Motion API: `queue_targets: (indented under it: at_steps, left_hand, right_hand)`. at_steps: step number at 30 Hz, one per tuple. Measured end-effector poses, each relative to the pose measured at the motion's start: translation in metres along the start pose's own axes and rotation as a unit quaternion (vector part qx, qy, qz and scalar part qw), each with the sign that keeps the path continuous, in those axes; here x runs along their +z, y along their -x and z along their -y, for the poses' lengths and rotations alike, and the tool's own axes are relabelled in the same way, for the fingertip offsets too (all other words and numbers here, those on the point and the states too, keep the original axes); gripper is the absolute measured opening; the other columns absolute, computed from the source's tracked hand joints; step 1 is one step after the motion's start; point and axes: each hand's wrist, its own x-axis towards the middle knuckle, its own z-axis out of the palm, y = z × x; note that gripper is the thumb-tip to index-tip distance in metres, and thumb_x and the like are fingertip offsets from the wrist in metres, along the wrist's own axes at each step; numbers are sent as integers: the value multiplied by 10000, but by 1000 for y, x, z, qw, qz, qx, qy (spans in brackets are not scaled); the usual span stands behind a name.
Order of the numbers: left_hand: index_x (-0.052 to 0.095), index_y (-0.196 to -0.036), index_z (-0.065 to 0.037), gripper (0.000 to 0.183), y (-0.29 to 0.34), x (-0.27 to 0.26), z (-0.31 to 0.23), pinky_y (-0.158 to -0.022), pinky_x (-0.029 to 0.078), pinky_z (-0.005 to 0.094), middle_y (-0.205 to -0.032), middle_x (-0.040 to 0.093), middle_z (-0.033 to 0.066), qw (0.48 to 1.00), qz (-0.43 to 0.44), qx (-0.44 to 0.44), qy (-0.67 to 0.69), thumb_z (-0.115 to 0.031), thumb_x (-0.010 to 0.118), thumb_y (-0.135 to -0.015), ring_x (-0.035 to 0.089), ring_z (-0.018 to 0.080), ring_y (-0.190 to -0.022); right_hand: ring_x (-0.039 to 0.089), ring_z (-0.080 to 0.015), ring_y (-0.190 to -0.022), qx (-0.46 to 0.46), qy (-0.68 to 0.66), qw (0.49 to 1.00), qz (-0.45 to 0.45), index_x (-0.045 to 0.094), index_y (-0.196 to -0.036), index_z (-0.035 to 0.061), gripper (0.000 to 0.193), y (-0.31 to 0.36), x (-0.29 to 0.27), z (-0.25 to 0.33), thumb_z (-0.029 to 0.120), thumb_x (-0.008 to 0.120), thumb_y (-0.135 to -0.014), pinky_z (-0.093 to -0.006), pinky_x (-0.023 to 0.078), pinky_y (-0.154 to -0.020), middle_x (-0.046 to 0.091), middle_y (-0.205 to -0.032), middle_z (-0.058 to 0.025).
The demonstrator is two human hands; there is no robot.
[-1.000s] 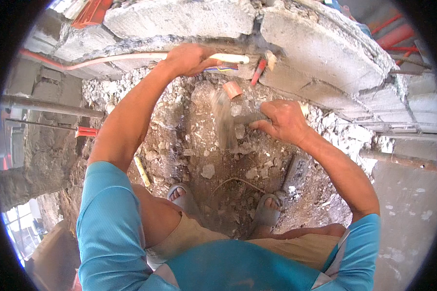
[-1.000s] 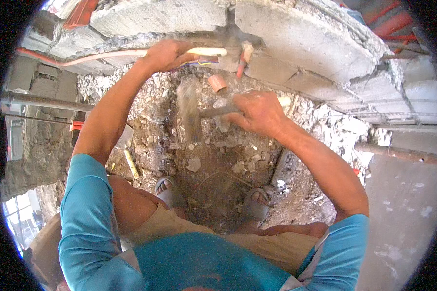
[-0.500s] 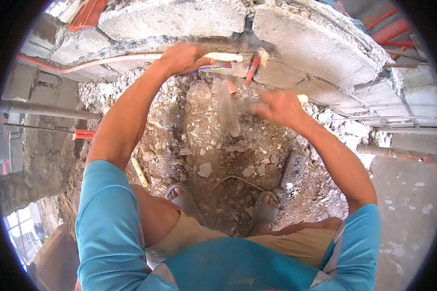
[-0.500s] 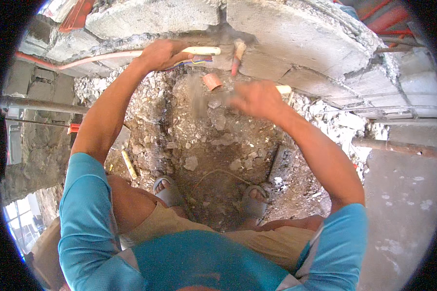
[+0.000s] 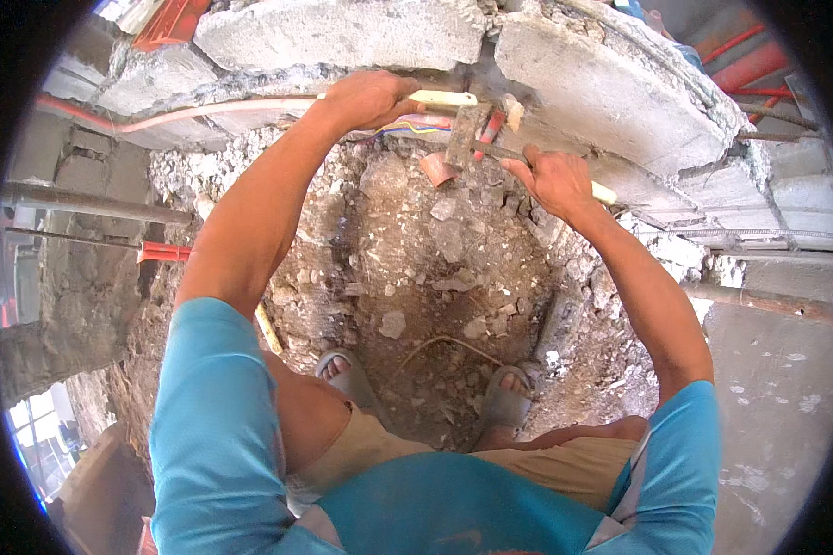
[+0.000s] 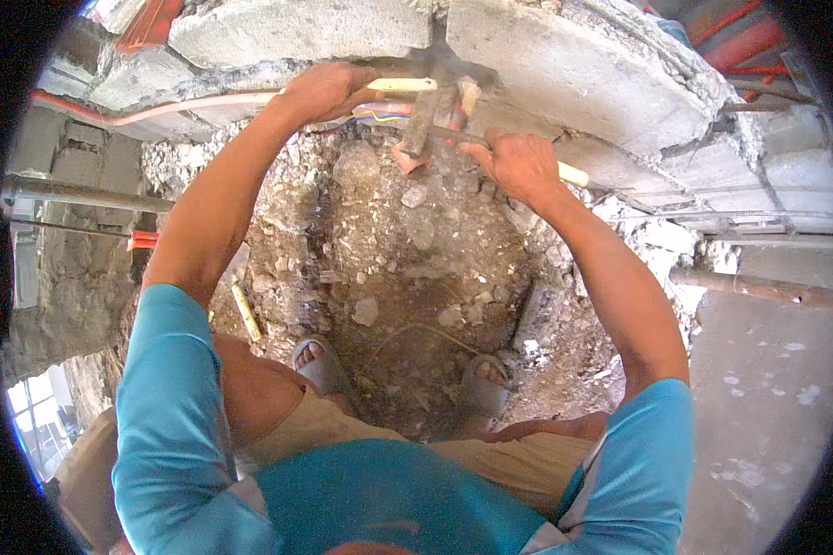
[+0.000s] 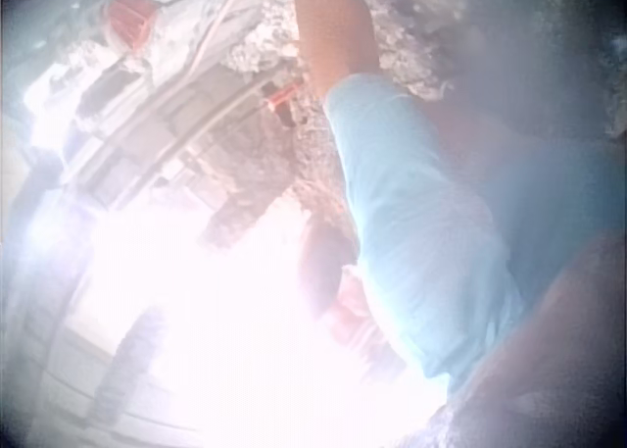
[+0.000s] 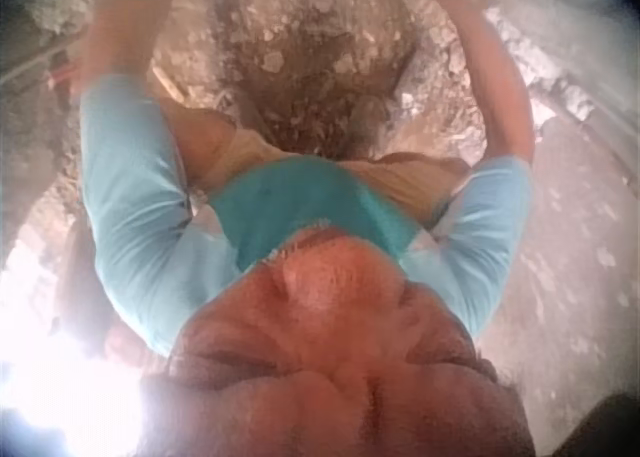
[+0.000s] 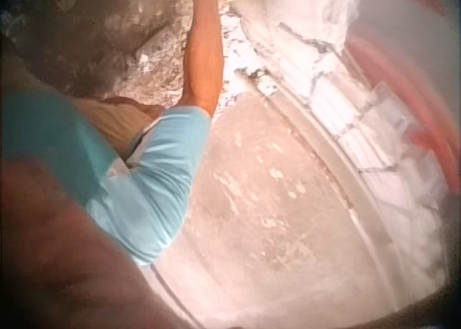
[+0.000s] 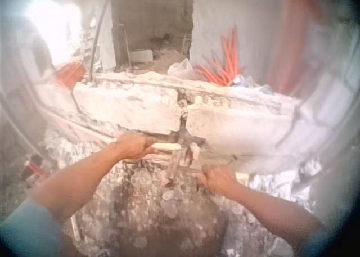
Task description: The person squats in front of a concrete wall and uses a hammer and chisel to chip away at the surface around a red conduit pipe. They then insert a white plastic conduit piece into the gap and secure it by chipping the surrounding concrete.
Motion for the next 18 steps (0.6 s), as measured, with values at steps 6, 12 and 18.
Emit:
queue_targets:
  at_steps: [6, 12, 18]
  left_hand:
    - [721, -1361, -134, 564, 3, 4, 10, -847, 592, 587, -1041, 789, 208, 999, -22, 31, -10, -597, 560, -1082, 748, 459, -969]
    - [724, -1325, -157, 594, 20, 7, -14, -771, 593, 585, -925, 769, 208, 997, 17, 69, -33, -660, 512, -1090, 747, 453, -862]
    - [725, -1271, -145, 610, 21, 4, -7, -783, 593, 582, -913, 771, 199, 998, -1, 43, -49, -672, 470, -1102, 751, 455, -861]
  right_hand:
    - [671, -434, -649, -147, -89, 985, -27, 644, -901, 68, 600, 49, 4, 36, 649, 601, -1048, -536, 545, -624, 653, -673, -176]
    - [721, -396, -716, -188, -103, 973, 87, 648, -921, 97, 544, 98, 9, 57, 631, 645, -1025, -520, 563, -637, 697, -747, -153]
    - [714, -423, -676, -117, -105, 987, 29, 664, -900, 88, 556, 80, 4, 34, 623, 626, -1044, -545, 545, -623, 695, -695, -184]
